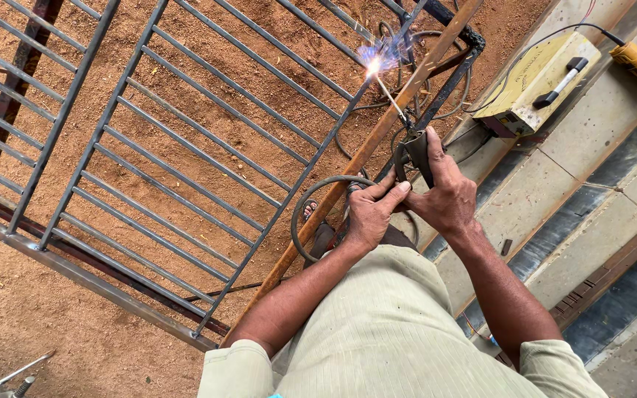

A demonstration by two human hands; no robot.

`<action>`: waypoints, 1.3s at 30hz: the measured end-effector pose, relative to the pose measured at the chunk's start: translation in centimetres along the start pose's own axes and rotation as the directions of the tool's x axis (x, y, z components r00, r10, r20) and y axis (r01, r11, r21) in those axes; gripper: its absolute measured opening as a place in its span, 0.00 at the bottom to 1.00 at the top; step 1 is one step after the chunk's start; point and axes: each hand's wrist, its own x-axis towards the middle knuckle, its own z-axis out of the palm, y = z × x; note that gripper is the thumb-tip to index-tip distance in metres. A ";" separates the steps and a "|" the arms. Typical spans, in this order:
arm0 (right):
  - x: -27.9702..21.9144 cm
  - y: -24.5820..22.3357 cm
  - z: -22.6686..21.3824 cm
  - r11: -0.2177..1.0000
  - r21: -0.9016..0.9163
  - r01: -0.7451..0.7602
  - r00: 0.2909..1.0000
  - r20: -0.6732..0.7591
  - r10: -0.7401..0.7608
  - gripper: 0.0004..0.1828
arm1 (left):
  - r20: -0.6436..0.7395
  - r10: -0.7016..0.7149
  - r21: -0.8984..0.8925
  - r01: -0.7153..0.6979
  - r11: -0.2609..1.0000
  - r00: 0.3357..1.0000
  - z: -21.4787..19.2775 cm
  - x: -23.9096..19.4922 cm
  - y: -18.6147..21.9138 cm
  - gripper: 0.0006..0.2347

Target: The person measures a metal gate frame using a tape measure and then uses a welding tool to join the metal bars at various points along the frame.

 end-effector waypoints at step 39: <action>2.8 -0.2 -12.2 0.058 0.998 -0.006 0.967 -0.009 0.253 0.26 | 0.473 0.470 0.617 -0.661 0.428 0.746 -2.1 -1.7 0.2 0.26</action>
